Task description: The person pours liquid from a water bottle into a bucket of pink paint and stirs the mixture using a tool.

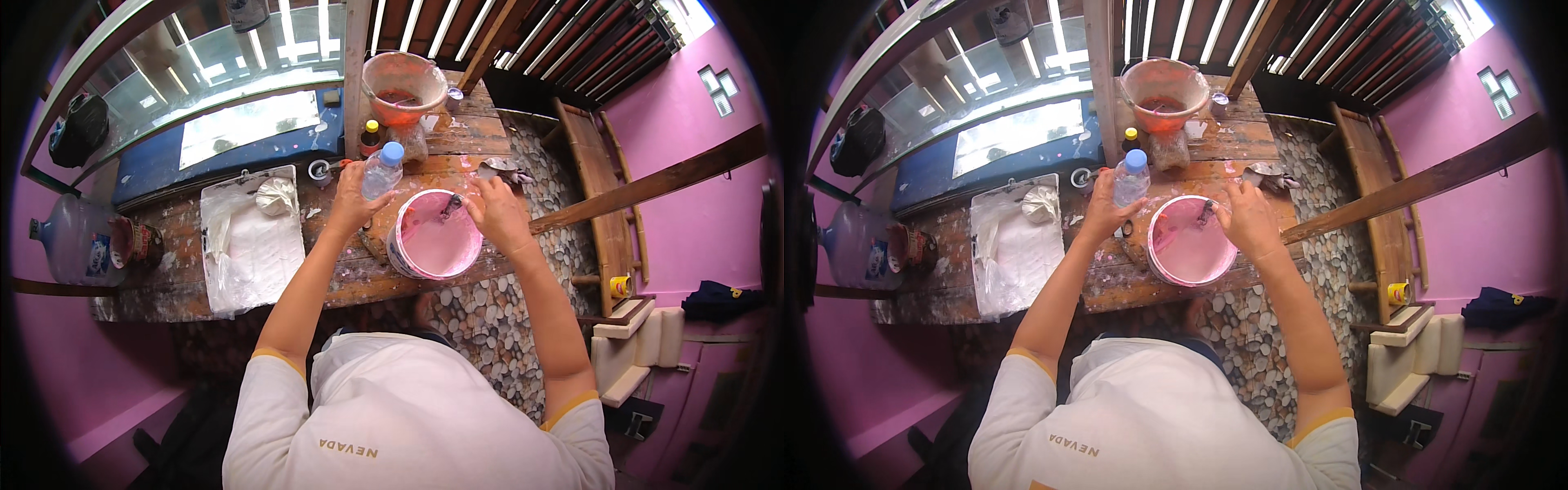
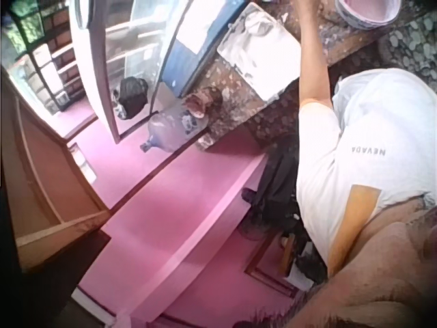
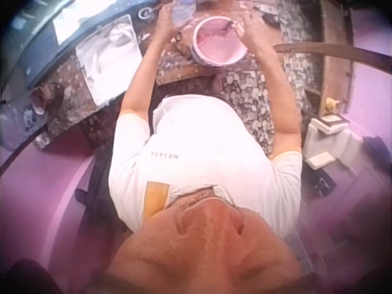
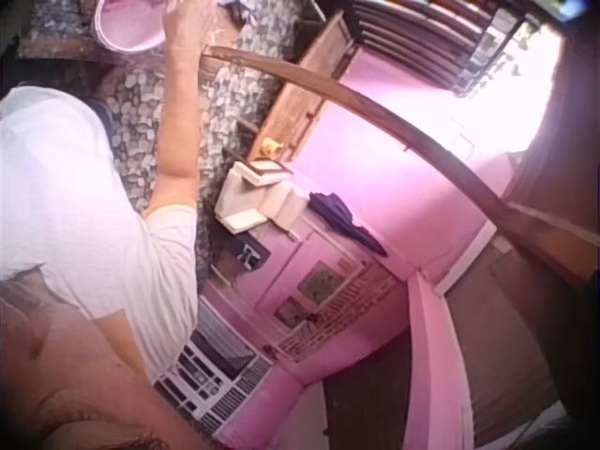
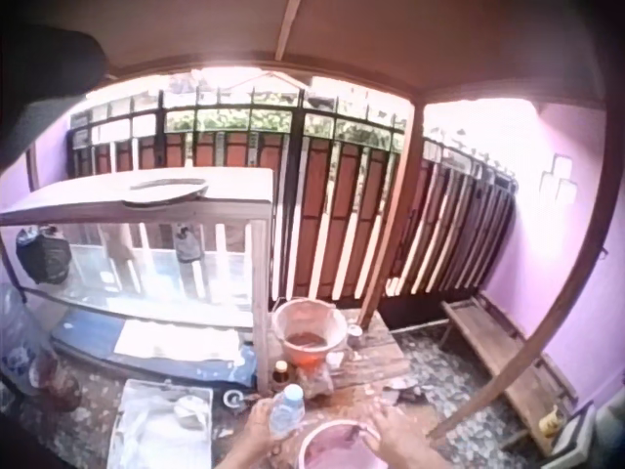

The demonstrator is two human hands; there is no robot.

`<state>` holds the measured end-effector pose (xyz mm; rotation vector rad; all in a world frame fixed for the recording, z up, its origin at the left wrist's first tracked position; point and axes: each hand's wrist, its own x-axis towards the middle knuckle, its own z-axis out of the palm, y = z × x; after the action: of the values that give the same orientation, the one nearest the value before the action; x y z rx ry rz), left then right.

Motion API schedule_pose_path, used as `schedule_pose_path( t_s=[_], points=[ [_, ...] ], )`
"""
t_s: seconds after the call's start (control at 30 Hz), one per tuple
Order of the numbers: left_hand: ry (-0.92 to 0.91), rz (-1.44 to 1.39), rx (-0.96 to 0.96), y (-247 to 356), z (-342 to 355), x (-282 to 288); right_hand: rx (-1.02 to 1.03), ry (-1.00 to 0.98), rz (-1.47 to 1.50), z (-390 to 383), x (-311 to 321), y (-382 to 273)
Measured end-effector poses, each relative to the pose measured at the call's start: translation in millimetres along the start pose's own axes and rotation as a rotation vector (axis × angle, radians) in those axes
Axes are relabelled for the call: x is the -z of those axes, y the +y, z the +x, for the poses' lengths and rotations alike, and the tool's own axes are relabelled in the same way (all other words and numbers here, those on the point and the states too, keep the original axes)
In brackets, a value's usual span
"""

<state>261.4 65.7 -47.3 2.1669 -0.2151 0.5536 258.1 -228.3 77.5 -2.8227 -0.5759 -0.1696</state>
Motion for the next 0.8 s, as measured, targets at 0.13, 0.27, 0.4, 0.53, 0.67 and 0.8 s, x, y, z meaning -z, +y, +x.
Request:
schedule_pose_path(
  t_s=[0.13, 0.27, 0.4, 0.53, 0.67, 0.8],
  points=[
    [-0.046, -0.199, 0.235, -31, 1, -42, 0.104, 0.026, -0.005, -1, -23, -6],
    [-0.083, -0.206, 0.311, -45, 5, -61, 0.138, 0.043, -0.052, 0, -42, 0],
    [-0.086, -0.218, 0.331, -49, 0, -78, 0.156, 0.08, -0.028, 0, -44, 6],
    [-0.095, -0.175, 0.26, -47, -4, -86, 0.158, -0.007, 0.048, -8, -48, 1],
    [-0.108, -0.139, 0.257, -45, -9, -85, 0.135, 0.009, 0.131, -18, -55, -7],
    [-0.117, -0.122, 0.22, -46, -16, -82, 0.147, -0.031, 0.129, -24, -57, -9]
  ],
)
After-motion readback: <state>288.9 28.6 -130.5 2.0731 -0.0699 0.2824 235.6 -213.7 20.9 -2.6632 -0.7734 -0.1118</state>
